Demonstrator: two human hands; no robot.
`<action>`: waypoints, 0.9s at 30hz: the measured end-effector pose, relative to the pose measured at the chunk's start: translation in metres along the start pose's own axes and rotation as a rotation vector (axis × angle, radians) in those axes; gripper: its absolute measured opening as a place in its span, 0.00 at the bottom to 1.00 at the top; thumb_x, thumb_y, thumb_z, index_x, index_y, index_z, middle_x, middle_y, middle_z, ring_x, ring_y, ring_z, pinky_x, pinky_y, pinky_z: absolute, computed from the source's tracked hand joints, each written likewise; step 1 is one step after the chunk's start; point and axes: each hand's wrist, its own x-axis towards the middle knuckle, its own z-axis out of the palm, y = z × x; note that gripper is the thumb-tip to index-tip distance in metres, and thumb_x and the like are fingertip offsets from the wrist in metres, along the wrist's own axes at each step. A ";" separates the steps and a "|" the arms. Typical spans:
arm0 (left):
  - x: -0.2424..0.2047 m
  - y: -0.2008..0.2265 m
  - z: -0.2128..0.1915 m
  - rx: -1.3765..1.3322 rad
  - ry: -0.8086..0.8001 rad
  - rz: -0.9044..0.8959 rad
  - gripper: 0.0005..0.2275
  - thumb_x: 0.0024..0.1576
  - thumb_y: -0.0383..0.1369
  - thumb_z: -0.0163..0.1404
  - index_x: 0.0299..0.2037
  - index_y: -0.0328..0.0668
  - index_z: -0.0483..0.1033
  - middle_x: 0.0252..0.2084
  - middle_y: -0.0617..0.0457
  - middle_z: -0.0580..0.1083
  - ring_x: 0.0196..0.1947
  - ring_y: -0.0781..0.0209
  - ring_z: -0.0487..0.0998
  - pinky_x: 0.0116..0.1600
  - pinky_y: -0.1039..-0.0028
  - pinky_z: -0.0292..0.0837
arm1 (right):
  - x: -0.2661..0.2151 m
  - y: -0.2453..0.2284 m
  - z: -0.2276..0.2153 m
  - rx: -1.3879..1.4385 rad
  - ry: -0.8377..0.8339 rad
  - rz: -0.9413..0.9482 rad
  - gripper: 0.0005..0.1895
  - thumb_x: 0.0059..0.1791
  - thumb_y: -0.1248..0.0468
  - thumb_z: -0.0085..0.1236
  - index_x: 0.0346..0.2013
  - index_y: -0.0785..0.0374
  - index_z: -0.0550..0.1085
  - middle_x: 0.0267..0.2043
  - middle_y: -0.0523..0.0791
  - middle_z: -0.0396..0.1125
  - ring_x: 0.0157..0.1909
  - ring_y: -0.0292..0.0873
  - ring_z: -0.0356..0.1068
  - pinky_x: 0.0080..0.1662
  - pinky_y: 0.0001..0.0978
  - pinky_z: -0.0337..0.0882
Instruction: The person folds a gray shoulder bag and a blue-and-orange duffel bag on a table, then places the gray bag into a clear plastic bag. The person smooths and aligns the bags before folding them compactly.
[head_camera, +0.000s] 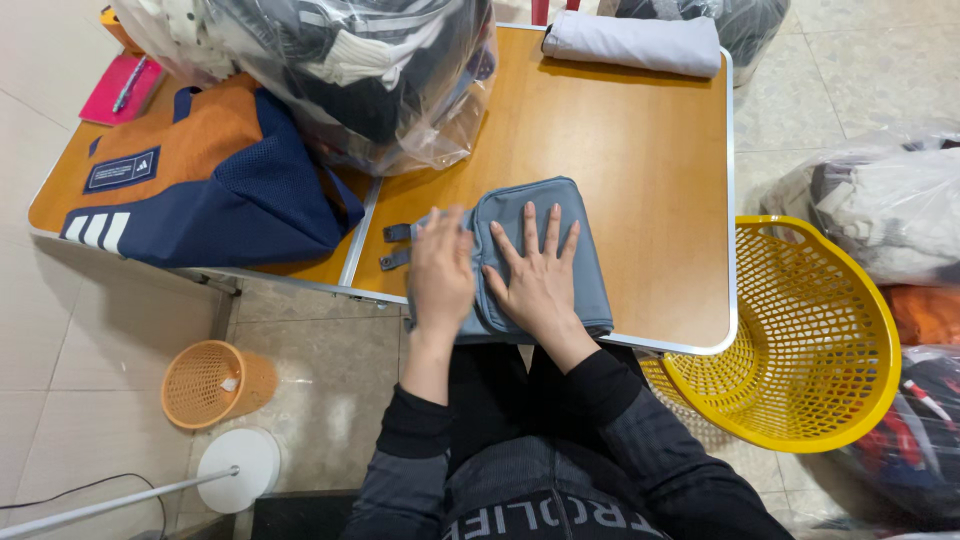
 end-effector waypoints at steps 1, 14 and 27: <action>-0.003 -0.001 0.007 0.044 -0.053 0.073 0.19 0.71 0.40 0.41 0.69 0.43 0.67 0.69 0.45 0.70 0.74 0.44 0.61 0.76 0.52 0.47 | 0.000 0.001 0.002 0.012 0.012 -0.004 0.35 0.51 0.40 0.45 0.71 0.44 0.63 0.77 0.59 0.43 0.76 0.74 0.31 0.68 0.75 0.28; -0.019 -0.031 0.038 0.349 -0.205 0.064 0.22 0.67 0.41 0.40 0.72 0.48 0.62 0.72 0.51 0.64 0.74 0.49 0.58 0.75 0.52 0.44 | -0.014 0.021 0.002 0.098 0.007 0.017 0.26 0.55 0.48 0.43 0.68 0.45 0.67 0.76 0.52 0.53 0.78 0.60 0.46 0.71 0.70 0.37; 0.013 0.009 0.040 0.294 -0.214 0.107 0.20 0.65 0.42 0.42 0.65 0.51 0.71 0.72 0.50 0.64 0.73 0.46 0.59 0.75 0.45 0.39 | -0.016 0.031 0.004 0.064 -0.153 0.023 0.29 0.56 0.44 0.37 0.71 0.44 0.61 0.76 0.55 0.50 0.76 0.66 0.45 0.68 0.72 0.37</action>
